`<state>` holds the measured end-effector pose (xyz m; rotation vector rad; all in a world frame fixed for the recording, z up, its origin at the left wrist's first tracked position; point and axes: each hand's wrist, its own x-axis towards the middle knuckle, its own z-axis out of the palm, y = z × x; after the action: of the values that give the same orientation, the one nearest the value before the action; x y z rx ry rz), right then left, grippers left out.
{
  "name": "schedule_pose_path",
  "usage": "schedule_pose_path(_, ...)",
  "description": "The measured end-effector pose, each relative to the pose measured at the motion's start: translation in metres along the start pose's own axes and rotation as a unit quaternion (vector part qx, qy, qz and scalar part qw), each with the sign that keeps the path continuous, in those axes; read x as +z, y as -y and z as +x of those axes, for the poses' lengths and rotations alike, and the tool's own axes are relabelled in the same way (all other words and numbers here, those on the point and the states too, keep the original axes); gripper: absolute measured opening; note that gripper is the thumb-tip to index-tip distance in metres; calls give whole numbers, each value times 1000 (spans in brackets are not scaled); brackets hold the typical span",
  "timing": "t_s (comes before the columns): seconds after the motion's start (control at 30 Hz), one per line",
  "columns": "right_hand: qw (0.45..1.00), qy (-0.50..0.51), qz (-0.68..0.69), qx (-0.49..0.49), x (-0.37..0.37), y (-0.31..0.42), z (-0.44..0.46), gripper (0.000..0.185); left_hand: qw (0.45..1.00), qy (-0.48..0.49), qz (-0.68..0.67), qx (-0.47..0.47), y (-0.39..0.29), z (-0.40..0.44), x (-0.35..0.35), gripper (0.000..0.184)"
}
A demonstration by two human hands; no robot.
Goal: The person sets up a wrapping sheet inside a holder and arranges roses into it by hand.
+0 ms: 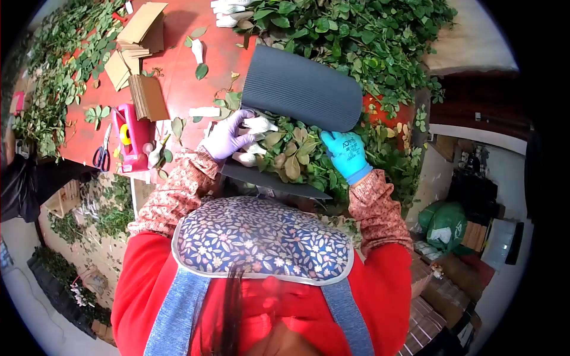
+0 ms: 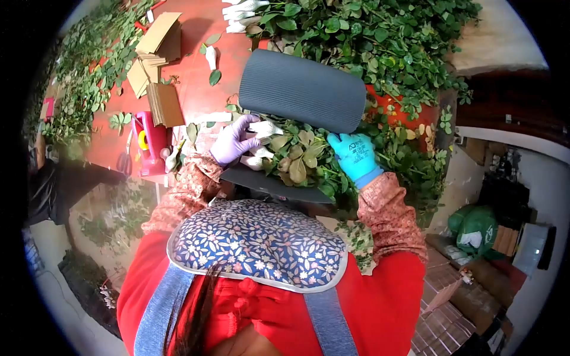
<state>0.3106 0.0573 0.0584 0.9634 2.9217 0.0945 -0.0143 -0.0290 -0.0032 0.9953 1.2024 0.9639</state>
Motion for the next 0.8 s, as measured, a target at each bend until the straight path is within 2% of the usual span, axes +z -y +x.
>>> schedule_pose_path(0.07,1000,10,11,12,-2,1,5,33,999,14,26,-27,-5,2,-1,30)
schedule_pose_path(0.1,999,20,20,22,-4,2,6,32,999,11,31,10,10,7,-1,29)
schedule_pose_path(0.13,993,104,12,56,-8,4,8,33,998,11,38,50,16,13,-3,28)
schedule_pose_path(0.17,993,101,15,62,-21,10,11,33,998,16,43,50,13,14,-3,28)
schedule_pose_path(0.23,992,60,-95,65,-58,29,5,32,993,-17,100,59,10,14,4,23)
schedule_pose_path(0.27,990,87,-79,81,-81,43,8,37,995,-17,87,49,17,15,4,22)
schedule_pose_path(0.3,977,180,-64,96,-101,60,14,42,995,-10,89,48,17,14,5,22)
schedule_pose_path(0.37,992,108,59,4,-102,72,28,46,1000,-13,13,-10,15,12,6,23)
schedule_pose_path(0.43,995,0,98,-7,-52,81,54,48,1000,-17,14,-2,20,13,9,21)
schedule_pose_path(0.47,998,41,35,15,-30,81,64,49,999,-34,-14,16,20,13,12,20)
schedule_pose_path(0.5,995,46,90,3,-6,69,66,49,997,-50,-42,33,21,15,17,20)
schedule_pose_path(0.53,994,47,93,18,4,65,69,48,999,-38,-7,-19,16,17,12,19)
schedule_pose_path(0.57,994,63,83,18,10,56,63,47,998,-57,-9,-20,17,19,26,23)
schedule_pose_path(0.67,996,52,61,23,31,57,61,42,998,-56,4,22,13,9,27,28)
schedule_pose_path(0.73,997,21,63,34,35,63,68,36,995,-28,65,66,13,9,14,32)
schedule_pose_path(0.8,998,14,60,28,35,64,68,33,997,-31,61,42,16,11,12,33)
